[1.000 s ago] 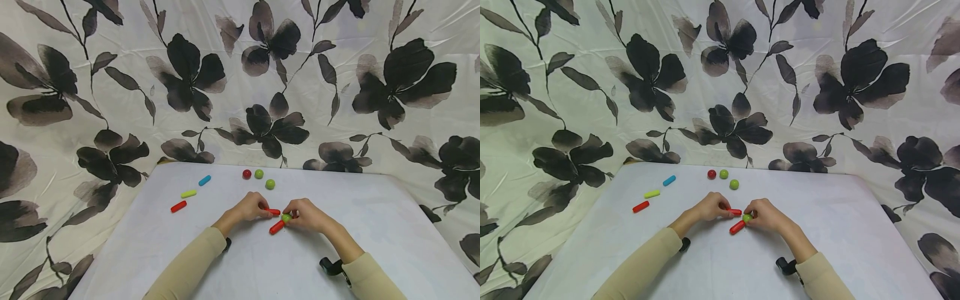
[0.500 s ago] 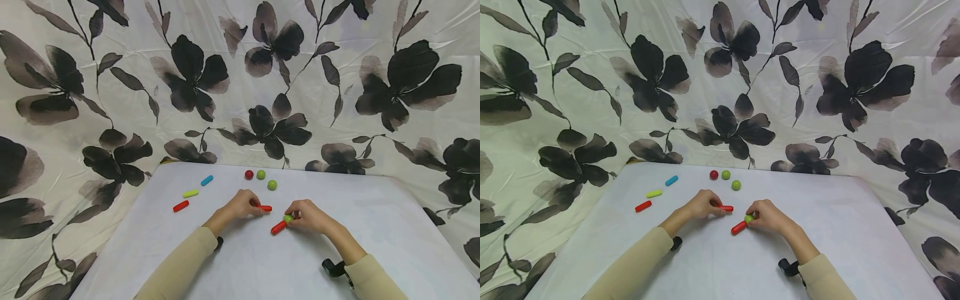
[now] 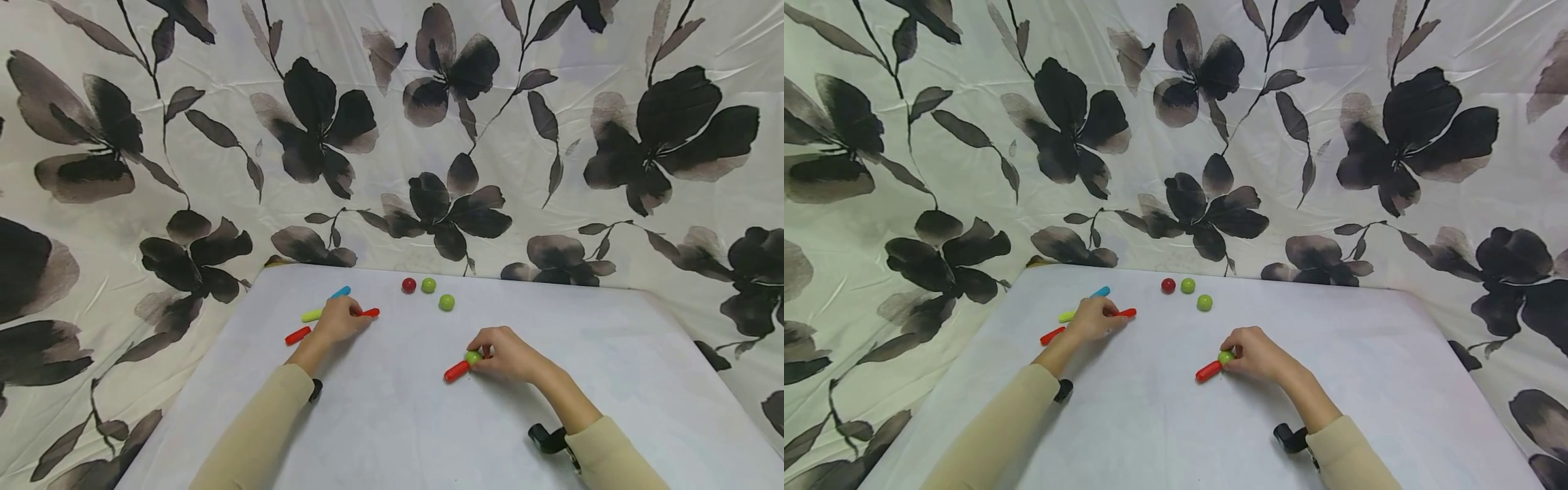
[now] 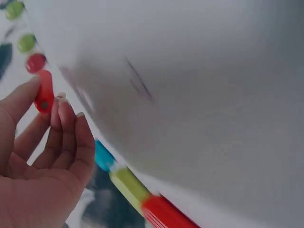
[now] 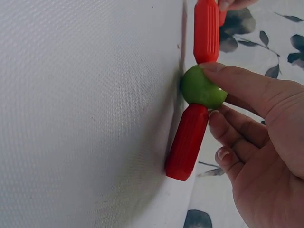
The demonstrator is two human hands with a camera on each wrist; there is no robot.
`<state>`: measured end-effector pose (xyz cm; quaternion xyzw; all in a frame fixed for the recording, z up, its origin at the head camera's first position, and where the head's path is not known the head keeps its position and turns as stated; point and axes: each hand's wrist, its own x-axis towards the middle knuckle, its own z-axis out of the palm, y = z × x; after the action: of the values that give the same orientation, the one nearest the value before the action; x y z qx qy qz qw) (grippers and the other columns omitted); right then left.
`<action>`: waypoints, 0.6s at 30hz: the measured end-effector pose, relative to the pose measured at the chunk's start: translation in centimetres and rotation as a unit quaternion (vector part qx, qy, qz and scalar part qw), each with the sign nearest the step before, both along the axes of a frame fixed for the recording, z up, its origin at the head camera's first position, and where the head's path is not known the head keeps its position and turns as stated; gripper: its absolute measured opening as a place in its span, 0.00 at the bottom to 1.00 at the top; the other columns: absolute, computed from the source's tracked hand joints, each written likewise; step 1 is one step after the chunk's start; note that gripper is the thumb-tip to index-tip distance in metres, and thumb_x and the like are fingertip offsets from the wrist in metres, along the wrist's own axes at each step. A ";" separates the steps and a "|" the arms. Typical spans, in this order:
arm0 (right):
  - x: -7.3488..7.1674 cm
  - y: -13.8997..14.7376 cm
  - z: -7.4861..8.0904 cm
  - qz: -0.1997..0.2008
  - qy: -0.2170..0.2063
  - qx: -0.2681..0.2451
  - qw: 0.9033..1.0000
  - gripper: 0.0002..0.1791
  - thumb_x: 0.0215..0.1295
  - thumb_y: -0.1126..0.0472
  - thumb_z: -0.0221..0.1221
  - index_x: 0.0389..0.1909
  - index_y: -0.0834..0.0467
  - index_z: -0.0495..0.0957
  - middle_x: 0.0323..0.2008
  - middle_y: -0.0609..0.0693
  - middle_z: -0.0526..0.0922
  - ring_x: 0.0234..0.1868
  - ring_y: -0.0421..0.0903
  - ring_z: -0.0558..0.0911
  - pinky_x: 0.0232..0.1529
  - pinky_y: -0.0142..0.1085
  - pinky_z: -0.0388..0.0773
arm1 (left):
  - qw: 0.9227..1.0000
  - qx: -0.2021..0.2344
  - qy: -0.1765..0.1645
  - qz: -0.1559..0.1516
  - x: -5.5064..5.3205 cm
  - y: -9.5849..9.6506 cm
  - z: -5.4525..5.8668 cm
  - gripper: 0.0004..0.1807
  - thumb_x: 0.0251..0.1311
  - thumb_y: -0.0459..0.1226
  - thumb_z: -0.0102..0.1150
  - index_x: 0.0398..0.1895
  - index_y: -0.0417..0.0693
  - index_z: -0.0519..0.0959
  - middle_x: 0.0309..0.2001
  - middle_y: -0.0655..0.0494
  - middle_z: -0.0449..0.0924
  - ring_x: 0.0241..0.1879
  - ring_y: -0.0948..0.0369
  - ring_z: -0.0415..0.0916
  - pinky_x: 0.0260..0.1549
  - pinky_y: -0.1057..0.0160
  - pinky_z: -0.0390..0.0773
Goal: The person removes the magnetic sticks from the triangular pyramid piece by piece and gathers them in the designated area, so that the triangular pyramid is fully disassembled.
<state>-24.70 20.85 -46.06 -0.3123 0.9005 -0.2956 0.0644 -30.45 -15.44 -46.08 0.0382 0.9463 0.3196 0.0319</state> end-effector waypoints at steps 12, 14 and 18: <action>0.2 0.1 0.1 -0.007 0.002 0.004 1.000 0.12 0.59 0.67 0.72 0.43 0.64 0.87 0.36 0.47 0.85 0.33 0.39 0.76 0.36 0.32 0.75 | 0.998 -0.034 0.002 0.052 -1.1 -2.5 -0.4 0.14 0.63 0.39 0.70 0.38 0.34 0.84 0.38 0.43 0.81 0.42 0.49 0.75 0.40 0.53 0.78; 0.2 0.0 0.1 -0.008 0.004 0.004 1.000 0.12 0.59 0.67 0.72 0.44 0.64 0.87 0.36 0.47 0.85 0.33 0.39 0.76 0.36 0.32 0.75 | 0.998 -0.036 0.003 0.051 -1.1 -2.5 -0.3 0.13 0.62 0.38 0.70 0.38 0.34 0.84 0.38 0.43 0.81 0.41 0.49 0.75 0.40 0.54 0.78; 0.2 0.0 0.0 -0.010 0.006 0.003 1.000 0.13 0.59 0.66 0.72 0.44 0.65 0.86 0.36 0.47 0.84 0.33 0.40 0.75 0.35 0.32 0.74 | 0.998 -0.044 -0.003 0.051 -1.1 -2.4 -0.3 0.13 0.61 0.38 0.71 0.37 0.35 0.83 0.38 0.44 0.81 0.41 0.49 0.75 0.40 0.54 0.78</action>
<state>-24.49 20.81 -46.06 -0.3049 0.9047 -0.2921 0.0569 -31.55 -17.85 -46.34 -0.0123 0.9599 0.2793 0.0201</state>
